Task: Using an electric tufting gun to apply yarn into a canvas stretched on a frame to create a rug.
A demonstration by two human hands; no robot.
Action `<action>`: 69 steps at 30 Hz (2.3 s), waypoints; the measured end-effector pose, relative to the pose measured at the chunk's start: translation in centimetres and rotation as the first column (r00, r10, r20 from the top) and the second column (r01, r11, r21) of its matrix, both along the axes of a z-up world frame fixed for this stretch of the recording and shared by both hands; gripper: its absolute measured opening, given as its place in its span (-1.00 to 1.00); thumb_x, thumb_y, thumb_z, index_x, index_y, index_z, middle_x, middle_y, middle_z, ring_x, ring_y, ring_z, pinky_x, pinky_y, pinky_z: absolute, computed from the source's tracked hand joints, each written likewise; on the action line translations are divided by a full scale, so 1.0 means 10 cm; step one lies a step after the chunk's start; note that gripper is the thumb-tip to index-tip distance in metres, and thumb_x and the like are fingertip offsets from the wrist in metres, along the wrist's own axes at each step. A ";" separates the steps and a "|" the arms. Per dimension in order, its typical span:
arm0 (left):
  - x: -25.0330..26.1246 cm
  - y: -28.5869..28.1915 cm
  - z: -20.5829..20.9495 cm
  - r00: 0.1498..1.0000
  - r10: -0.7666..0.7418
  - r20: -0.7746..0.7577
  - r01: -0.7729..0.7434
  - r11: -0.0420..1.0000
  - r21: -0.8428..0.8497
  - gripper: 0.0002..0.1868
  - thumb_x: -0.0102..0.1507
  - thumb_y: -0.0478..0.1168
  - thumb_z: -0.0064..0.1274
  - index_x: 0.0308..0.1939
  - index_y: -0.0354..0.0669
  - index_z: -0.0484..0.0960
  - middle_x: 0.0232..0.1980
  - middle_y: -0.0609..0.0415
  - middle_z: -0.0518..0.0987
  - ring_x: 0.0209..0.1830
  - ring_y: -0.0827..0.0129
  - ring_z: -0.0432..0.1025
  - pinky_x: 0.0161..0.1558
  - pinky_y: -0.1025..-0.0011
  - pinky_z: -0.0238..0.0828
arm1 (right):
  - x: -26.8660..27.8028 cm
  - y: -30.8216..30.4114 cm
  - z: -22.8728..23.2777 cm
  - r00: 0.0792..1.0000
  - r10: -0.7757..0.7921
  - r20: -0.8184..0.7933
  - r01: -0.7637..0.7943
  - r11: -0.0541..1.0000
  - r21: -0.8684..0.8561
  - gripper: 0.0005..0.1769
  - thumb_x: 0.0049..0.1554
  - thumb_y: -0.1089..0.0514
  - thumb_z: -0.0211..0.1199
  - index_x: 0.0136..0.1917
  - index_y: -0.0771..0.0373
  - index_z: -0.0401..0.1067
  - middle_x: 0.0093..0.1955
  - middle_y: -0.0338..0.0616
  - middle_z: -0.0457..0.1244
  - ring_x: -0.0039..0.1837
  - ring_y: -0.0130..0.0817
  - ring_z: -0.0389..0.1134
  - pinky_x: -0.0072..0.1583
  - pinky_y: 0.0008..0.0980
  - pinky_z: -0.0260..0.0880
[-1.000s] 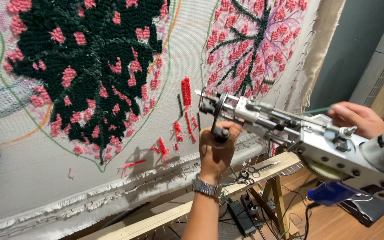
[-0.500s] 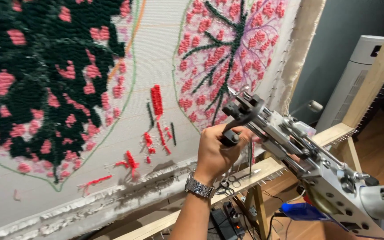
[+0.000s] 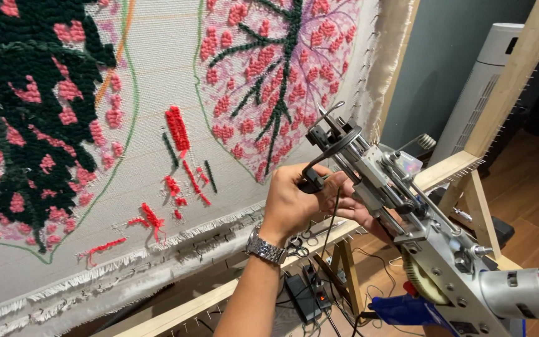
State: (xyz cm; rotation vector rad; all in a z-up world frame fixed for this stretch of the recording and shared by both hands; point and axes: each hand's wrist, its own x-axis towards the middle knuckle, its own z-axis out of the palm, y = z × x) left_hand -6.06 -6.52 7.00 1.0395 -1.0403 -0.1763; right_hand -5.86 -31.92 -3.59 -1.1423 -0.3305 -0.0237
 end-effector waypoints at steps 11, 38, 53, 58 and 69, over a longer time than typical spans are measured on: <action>0.05 0.06 -0.36 0.852 0.431 0.297 -0.460 0.887 0.033 -0.86 0.28 -0.14 0.26 -0.29 -0.10 0.76 -0.43 0.24 0.65 -0.50 0.58 0.45 -0.47 0.49 0.32 | -0.60 -0.08 0.69 0.966 -0.257 -0.026 0.247 0.948 -0.200 -0.65 0.22 0.00 0.27 0.15 0.28 0.51 -0.33 -0.26 0.30 -0.41 -0.49 0.28 -0.33 -0.45 0.38; 0.48 0.41 -0.84 0.776 0.597 0.204 -0.542 0.796 -0.268 -0.87 0.34 -0.26 0.03 -0.28 -0.18 0.64 -0.41 0.18 0.61 -0.58 0.58 0.39 -0.53 0.57 0.38 | -1.05 -0.15 0.77 0.906 -0.390 0.165 0.415 0.893 -0.172 -0.71 0.35 0.21 0.14 0.28 0.40 0.35 -0.09 -0.03 0.32 -0.11 -0.43 0.29 -0.08 -0.49 0.32; 0.68 0.41 -1.11 0.827 0.328 -0.456 -0.520 0.752 -0.404 -0.83 0.38 -0.24 -0.04 -0.08 -0.27 0.60 -0.12 0.05 0.65 -0.17 0.47 0.51 -0.12 0.53 0.52 | -0.82 -0.26 0.21 0.954 -0.157 0.257 0.262 0.854 -0.449 -0.13 -0.12 -0.25 0.55 0.19 0.45 0.40 -0.07 0.14 0.36 -0.02 -0.06 0.37 -0.04 -0.14 0.49; 0.38 0.50 -0.66 0.375 0.927 -0.014 -0.847 0.349 0.400 -0.75 0.34 -0.16 -0.03 -0.29 -0.25 0.64 -0.38 0.06 0.67 -0.46 0.40 0.56 -0.38 0.40 0.48 | -0.96 0.25 0.59 0.915 -0.035 0.403 0.195 0.911 -0.363 -0.43 0.02 -0.11 0.55 0.04 0.39 0.47 -0.38 -0.17 0.26 -0.37 -0.46 0.25 -0.34 -0.46 0.27; 0.91 0.38 -1.43 -0.253 0.380 0.890 -0.946 -0.289 -0.146 -0.54 0.58 0.00 -0.05 -0.35 -0.18 0.52 -0.53 0.19 0.52 -0.60 0.47 0.37 -0.54 0.52 0.34 | -0.94 -0.25 0.45 0.932 -0.096 0.349 0.071 0.994 0.082 -0.23 0.14 -0.09 0.33 0.42 0.36 0.14 0.22 0.06 0.28 0.10 -0.22 0.42 -0.03 -0.19 0.57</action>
